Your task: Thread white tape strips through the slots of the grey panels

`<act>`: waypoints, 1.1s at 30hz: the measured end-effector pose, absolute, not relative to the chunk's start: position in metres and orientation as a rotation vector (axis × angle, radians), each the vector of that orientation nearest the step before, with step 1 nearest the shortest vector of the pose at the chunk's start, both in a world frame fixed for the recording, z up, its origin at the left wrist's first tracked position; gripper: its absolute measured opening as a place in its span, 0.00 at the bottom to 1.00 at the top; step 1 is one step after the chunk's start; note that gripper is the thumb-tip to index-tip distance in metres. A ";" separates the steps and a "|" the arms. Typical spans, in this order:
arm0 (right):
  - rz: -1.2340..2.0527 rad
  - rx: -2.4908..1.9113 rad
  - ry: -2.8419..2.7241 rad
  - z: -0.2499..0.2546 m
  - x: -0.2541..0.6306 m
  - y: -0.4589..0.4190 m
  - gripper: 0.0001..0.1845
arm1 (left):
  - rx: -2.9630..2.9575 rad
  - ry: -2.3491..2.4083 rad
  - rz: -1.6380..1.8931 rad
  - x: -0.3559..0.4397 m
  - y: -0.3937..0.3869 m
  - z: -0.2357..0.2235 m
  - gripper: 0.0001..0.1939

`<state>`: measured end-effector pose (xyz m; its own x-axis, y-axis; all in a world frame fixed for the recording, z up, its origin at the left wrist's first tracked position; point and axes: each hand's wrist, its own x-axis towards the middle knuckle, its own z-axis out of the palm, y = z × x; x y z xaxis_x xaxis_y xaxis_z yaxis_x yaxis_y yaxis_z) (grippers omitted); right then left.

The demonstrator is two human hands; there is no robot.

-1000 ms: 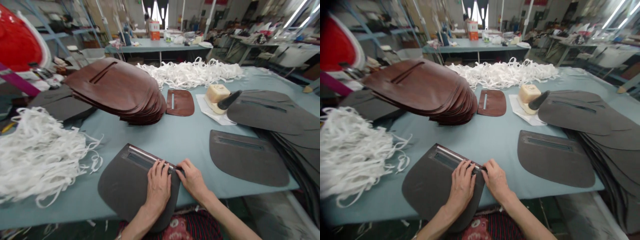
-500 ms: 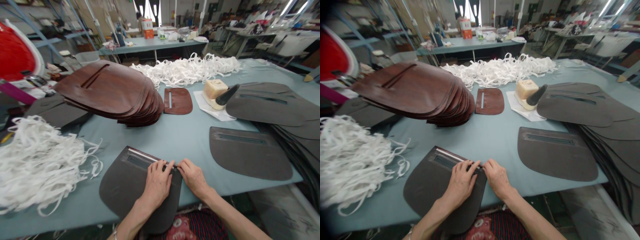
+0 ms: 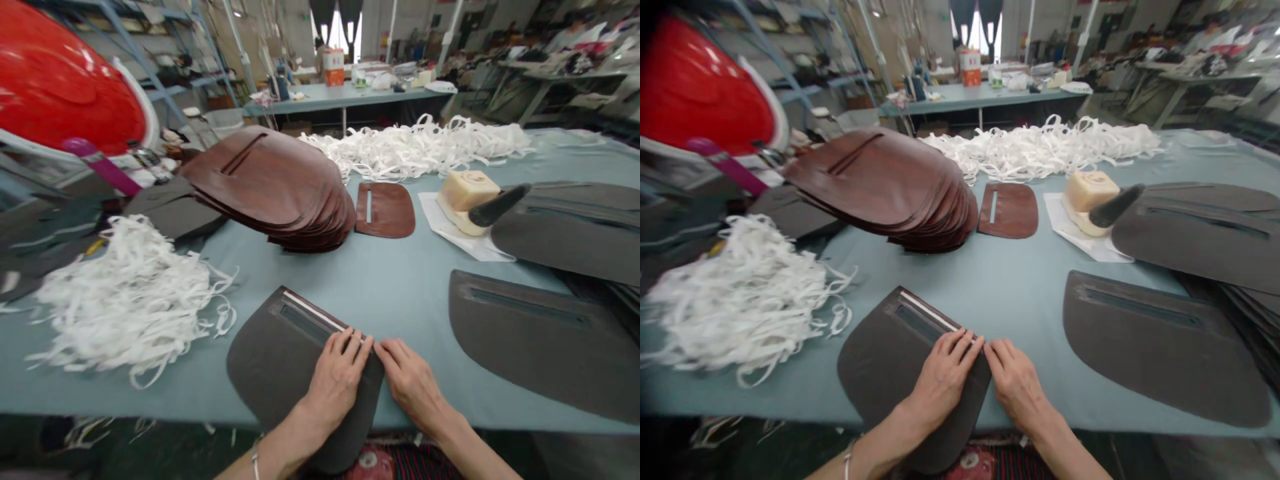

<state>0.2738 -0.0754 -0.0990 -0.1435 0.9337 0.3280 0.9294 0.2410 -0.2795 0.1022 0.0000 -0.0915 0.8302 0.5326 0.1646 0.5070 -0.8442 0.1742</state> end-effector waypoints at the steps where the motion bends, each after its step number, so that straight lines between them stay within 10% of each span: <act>1: -0.036 -1.683 -2.110 -0.100 0.275 -0.076 0.19 | 2.868 0.859 0.324 0.103 -0.002 -0.092 0.24; 16: 0.079 -1.463 -1.996 -0.082 0.209 -0.001 0.11 | 1.910 1.645 1.089 0.057 0.030 -0.077 0.17; 24: -0.070 -1.545 -2.183 -0.111 0.173 -0.013 0.16 | 2.086 1.883 0.732 0.010 0.069 -0.094 0.25; 33: 0.026 -1.495 -2.169 -0.119 0.180 -0.012 0.16 | 1.944 1.733 0.615 -0.005 0.097 -0.086 0.05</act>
